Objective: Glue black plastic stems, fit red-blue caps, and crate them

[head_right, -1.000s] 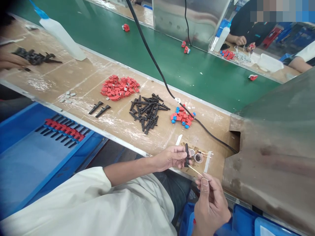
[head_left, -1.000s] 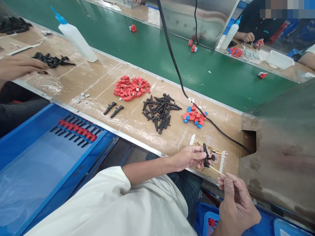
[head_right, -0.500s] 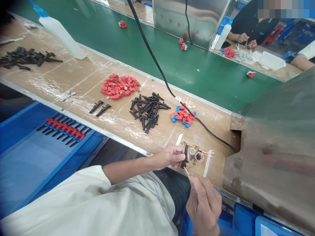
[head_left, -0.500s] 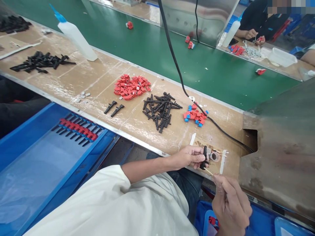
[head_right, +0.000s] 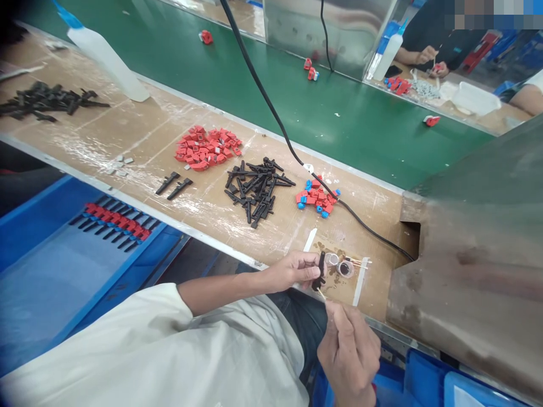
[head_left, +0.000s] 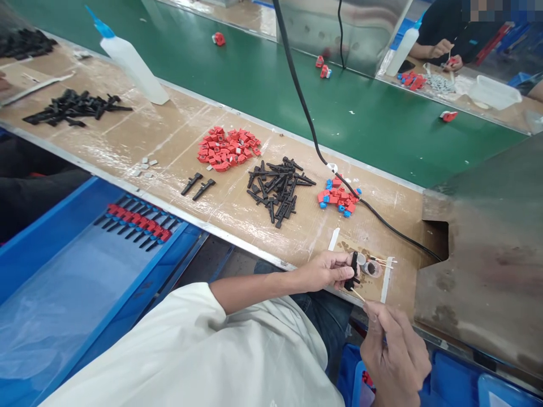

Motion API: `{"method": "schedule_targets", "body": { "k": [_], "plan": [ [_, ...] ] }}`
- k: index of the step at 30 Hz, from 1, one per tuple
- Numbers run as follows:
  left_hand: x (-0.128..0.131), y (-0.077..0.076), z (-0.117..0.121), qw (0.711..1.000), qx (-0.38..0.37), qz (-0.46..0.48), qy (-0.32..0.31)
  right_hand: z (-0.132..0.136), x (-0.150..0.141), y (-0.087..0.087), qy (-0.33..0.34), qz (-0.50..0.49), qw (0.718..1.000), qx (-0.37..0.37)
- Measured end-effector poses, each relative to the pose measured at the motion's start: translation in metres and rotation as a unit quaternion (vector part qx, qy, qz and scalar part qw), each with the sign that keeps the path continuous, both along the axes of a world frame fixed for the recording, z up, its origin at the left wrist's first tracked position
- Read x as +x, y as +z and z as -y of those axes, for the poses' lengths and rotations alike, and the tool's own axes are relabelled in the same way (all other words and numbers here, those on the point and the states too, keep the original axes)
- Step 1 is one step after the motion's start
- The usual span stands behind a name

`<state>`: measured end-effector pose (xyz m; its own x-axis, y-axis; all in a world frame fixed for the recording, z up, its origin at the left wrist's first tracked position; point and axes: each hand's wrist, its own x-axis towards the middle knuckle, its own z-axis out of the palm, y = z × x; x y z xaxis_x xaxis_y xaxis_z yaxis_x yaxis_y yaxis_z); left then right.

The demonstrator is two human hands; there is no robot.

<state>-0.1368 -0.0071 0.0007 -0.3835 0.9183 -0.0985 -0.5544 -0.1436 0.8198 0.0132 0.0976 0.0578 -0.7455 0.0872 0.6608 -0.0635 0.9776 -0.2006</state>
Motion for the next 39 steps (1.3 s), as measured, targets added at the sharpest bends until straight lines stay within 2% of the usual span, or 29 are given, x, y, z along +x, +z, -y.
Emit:
{"method": "schedule_targets", "body": {
  "k": [2,6,9,12,14,15,16,19,22,25,27,29,32,34,36,39],
  "plan": [
    [0.001,0.001,0.001,1.0,-0.005,-0.017,-0.004,0.0,0.0,-0.001,-0.014,0.008,0.999,-0.046],
    [-0.001,0.003,0.003,0.999,-0.011,0.033,0.0,0.001,0.002,-0.007,-0.046,0.003,0.969,-0.242],
    [-0.004,0.002,0.005,0.995,-0.019,0.095,0.003,0.004,0.004,-0.01,-0.094,-0.028,0.922,-0.374],
    [-0.006,0.001,0.007,0.99,-0.031,0.138,0.002,0.002,0.001,-0.01,-0.123,-0.087,0.85,-0.504],
    [-0.007,0.001,0.008,0.987,-0.032,0.157,0.002,-0.004,-0.002,-0.01,-0.137,-0.123,0.818,-0.545],
    [-0.007,0.001,0.009,0.986,-0.031,0.163,0.003,-0.009,-0.004,-0.01,-0.154,-0.132,0.818,-0.538],
    [-0.008,0.001,0.009,0.985,-0.03,0.168,0.004,-0.014,-0.005,-0.01,-0.175,-0.133,0.831,-0.511],
    [-0.012,-0.001,0.013,0.983,-0.021,0.181,0.005,-0.029,-0.006,-0.013,-0.231,-0.081,0.9,-0.361],
    [-0.017,-0.003,0.017,0.98,-0.017,0.197,0.011,-0.041,-0.008,-0.023,-0.212,-0.016,0.95,-0.229],
    [-0.021,-0.004,0.022,0.978,-0.023,0.204,0.025,-0.049,-0.012,-0.036,-0.18,0.027,0.972,-0.149],
    [-0.024,-0.005,0.026,0.979,-0.026,0.202,0.029,-0.052,-0.015,-0.04,-0.187,0.046,0.971,-0.143],
    [-0.027,-0.007,0.031,0.978,-0.024,0.204,0.033,-0.052,-0.015,-0.039,-0.229,0.046,0.957,-0.171],
    [-0.031,-0.013,0.041,0.975,-0.01,0.216,0.045,-0.046,-0.015,-0.025,-0.323,-0.01,0.921,-0.219],
    [-0.032,-0.017,0.047,0.973,0.009,0.224,0.055,-0.038,-0.019,-0.012,-0.335,-0.055,0.91,-0.237],
    [-0.032,-0.022,0.053,0.97,0.033,0.231,0.07,-0.029,-0.031,-0.002,-0.278,-0.06,0.928,-0.242],
    [-0.033,-0.026,0.063,0.964,0.069,0.235,0.103,-0.012,-0.065,0.002,-0.129,0.059,0.964,-0.224]
  ]
}}
